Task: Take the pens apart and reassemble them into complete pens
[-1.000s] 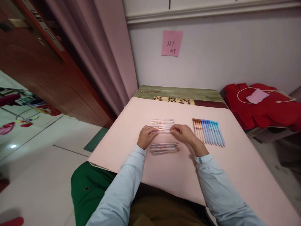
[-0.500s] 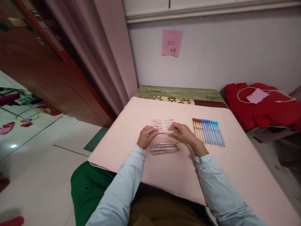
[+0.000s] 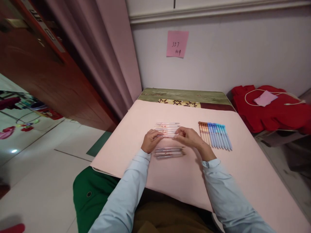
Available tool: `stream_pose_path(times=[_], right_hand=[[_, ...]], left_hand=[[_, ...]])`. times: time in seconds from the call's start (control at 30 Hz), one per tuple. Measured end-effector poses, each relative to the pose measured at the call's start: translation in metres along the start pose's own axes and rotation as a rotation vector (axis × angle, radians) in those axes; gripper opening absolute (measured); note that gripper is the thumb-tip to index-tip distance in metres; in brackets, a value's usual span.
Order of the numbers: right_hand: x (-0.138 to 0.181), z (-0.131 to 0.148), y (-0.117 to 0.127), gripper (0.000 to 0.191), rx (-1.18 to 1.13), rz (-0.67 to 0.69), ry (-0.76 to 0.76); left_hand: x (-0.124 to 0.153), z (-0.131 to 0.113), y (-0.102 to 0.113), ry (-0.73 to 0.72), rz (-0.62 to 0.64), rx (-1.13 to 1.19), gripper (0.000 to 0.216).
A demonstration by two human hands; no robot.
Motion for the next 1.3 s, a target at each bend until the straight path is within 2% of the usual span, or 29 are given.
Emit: stream_pose_path(times=[0.1, 0.2, 0.27, 0.43, 0.53, 0.63, 0.7, 0.77, 0.9, 1.0, 1.17, 1.3], right_hand=[[0.0003, -0.0009, -0.0032, 0.038, 0.022, 0.060, -0.007], [0.0007, -0.0001, -0.0006, 0.029, -0.018, 0.006, 0.019], [0.0009, 0.0003, 0.0008, 0.032, -0.029, -0.011, 0.025], [0.0013, 0.0002, -0.0006, 0.032, 0.007, 0.047, 0.014], [0.0014, -0.0007, 0.0012, 0.026, -0.042, 0.015, 0.018], [0.0013, -0.0021, 0.0028, 0.031, -0.066, -0.009, 0.017], [0.0011, -0.0029, 0.0018, 0.026, -0.039, 0.019, 0.013], [0.0013, -0.0041, 0.0003, 0.033, -0.018, 0.055, 0.005], [0.0023, -0.0065, -0.0027, 0.026, -0.148, 0.091, -0.001], [0.0030, -0.0079, -0.0050, 0.031, -0.229, 0.118, -0.010], [0.0041, -0.0057, -0.0031, 0.033, -0.063, 0.116, -0.002], [0.0040, -0.0035, -0.0021, 0.031, -0.083, 0.107, 0.003]], left_hand=[[0.0002, 0.0001, -0.0001, -0.007, 0.004, -0.005, 0.016], [0.0002, 0.0000, -0.0005, -0.013, 0.012, -0.009, 0.016], [0.0001, -0.0002, -0.0007, -0.015, 0.016, -0.011, 0.016], [-0.0004, -0.0015, -0.0010, -0.005, 0.021, -0.011, 0.018], [-0.0007, -0.0025, -0.0009, 0.000, 0.021, -0.009, 0.019], [-0.0007, -0.0027, -0.0007, -0.005, 0.017, -0.003, 0.018], [-0.0007, -0.0020, -0.0007, -0.005, 0.017, 0.000, 0.018], [-0.0006, -0.0013, -0.0009, -0.003, 0.021, -0.001, 0.018], [-0.0004, -0.0007, -0.0013, 0.002, 0.027, 0.000, 0.018], [-0.0002, -0.0002, -0.0017, 0.010, 0.031, -0.006, 0.019], [-0.0002, 0.0004, -0.0018, 0.007, 0.038, -0.013, 0.019], [-0.0003, 0.0003, -0.0021, 0.012, 0.050, -0.018, 0.019]])
Point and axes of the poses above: each hand's wrist, its own x-axis away from the middle knuckle, its own y-axis out of the back of the hand, z = x × y, the point moved 5 cm from there along -x, towards the middle knuckle, and after that the axes turned 12 degrees about x, right-handed, at the moved point
